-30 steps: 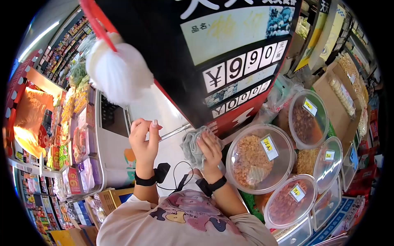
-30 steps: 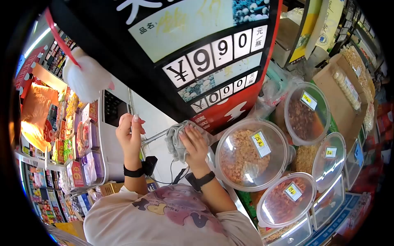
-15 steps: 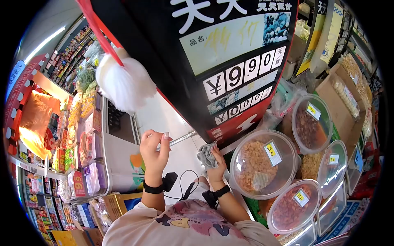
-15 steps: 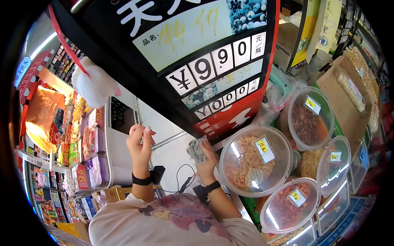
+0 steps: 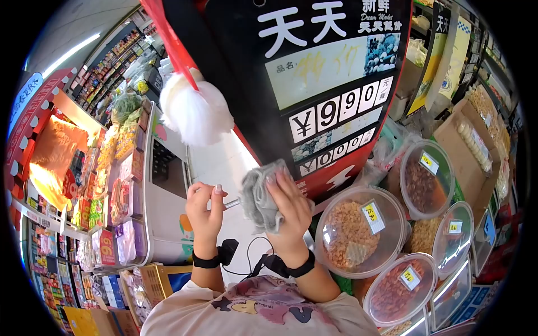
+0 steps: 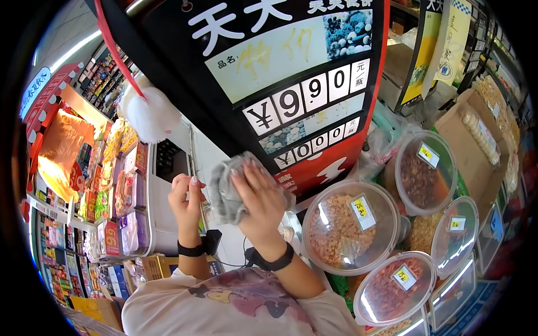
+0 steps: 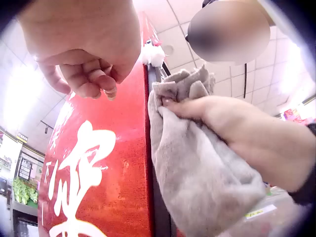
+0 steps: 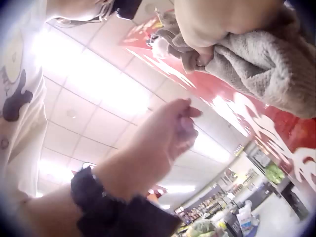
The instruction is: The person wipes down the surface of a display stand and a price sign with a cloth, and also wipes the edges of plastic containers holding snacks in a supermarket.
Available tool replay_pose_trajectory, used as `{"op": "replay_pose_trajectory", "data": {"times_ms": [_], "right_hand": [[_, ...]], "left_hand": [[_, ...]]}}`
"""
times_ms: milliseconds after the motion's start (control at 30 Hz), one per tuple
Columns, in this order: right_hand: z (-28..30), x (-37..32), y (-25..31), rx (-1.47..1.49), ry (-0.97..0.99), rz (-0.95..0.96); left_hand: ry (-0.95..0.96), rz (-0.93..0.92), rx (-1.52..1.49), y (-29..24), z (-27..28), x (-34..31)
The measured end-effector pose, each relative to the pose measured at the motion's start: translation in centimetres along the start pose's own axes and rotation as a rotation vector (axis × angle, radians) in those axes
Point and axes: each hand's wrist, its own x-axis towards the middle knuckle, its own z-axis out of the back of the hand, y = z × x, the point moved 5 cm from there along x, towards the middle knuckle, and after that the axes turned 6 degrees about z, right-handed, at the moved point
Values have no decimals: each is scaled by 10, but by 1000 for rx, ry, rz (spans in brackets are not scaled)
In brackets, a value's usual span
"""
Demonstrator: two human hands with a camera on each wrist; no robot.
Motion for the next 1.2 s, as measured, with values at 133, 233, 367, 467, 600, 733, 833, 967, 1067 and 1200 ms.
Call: {"op": "replay_pose_trajectory", "data": {"times_ms": [133, 233, 367, 467, 600, 733, 833, 967, 1067, 1200], "right_hand": [[4, 54, 27, -8, -13, 145], [5, 81, 40, -56, -35, 235], [5, 98, 54, -129, -32, 323], [2, 99, 56, -145, -9, 379], [-10, 93, 62, -212, 105, 493], [1, 91, 56, -190, 82, 475], [14, 83, 47, -160, 16, 366], [24, 84, 44, -185, -42, 293], [24, 82, 40, -131, 12, 278], [21, 72, 37, -124, 94, 253]], "left_hand": [[-71, -14, 6, 3, 8, -1], [-93, -30, 9, 23, 12, -6], [-32, -87, 53, 20, 16, -2], [-17, -3, 44, 53, 14, -8], [-118, 244, -133, 42, 5, -7], [43, -96, 28, 28, 14, -1], [-58, -38, 42, 31, 13, -4], [-26, -47, 50, 7, 15, -3], [-52, -40, 29, -3, 24, -2], [-154, -95, -183, -28, 45, 15]]}}
